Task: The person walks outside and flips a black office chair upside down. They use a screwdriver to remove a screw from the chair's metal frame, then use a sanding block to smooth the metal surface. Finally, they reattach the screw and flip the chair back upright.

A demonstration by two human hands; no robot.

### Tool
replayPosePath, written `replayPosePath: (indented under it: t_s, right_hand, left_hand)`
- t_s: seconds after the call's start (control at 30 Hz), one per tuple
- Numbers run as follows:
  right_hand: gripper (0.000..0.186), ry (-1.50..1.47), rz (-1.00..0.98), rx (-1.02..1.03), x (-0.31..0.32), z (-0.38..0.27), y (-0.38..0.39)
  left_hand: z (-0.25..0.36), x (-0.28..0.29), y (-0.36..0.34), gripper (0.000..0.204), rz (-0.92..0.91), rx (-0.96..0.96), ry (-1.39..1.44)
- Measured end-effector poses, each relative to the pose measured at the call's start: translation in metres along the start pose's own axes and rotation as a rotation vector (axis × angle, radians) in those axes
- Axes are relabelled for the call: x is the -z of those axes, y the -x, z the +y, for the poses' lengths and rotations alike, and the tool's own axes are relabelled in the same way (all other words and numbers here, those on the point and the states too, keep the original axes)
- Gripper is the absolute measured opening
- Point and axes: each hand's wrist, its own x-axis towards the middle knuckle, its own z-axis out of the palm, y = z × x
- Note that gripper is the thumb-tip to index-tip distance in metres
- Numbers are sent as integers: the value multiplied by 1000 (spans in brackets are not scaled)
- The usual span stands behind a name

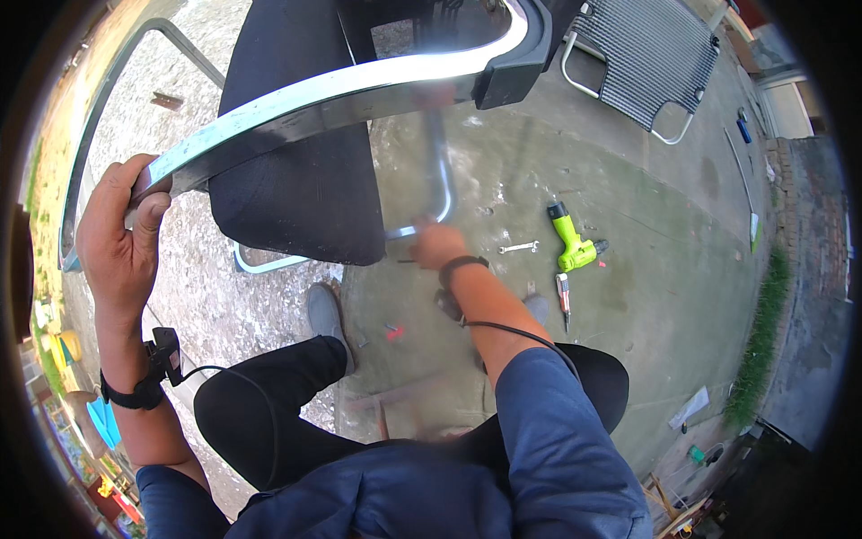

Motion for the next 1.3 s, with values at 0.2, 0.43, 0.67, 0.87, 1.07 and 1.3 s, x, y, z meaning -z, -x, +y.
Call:
replayPosePath:
  t_s: [0.2,0.43,0.67,0.87,1.07,1.3]
  right_hand:
    - [60,55,-56,-4,-4,9,-20]
    - [33,20,77,-51,-10,4,-34]
    - [36,-83,137,-78,-8,3,-28]
    - [30,-91,167,21,6,20,0]
    - [27,69,136,88,37,36,47]
    - [25,162,83,131,82,38,110]
  left_hand:
    - [-23,1,-17,37,-43,-2,38]
    - [-32,-10,-34,37,52,79,179]
    - [-47,0,-64,37,-62,233,40]
    - [-23,7,-95,36,-14,198,65]
    - [-11,27,-126,48,-25,224,-139]
    - [-51,32,-162,60,84,47,-243]
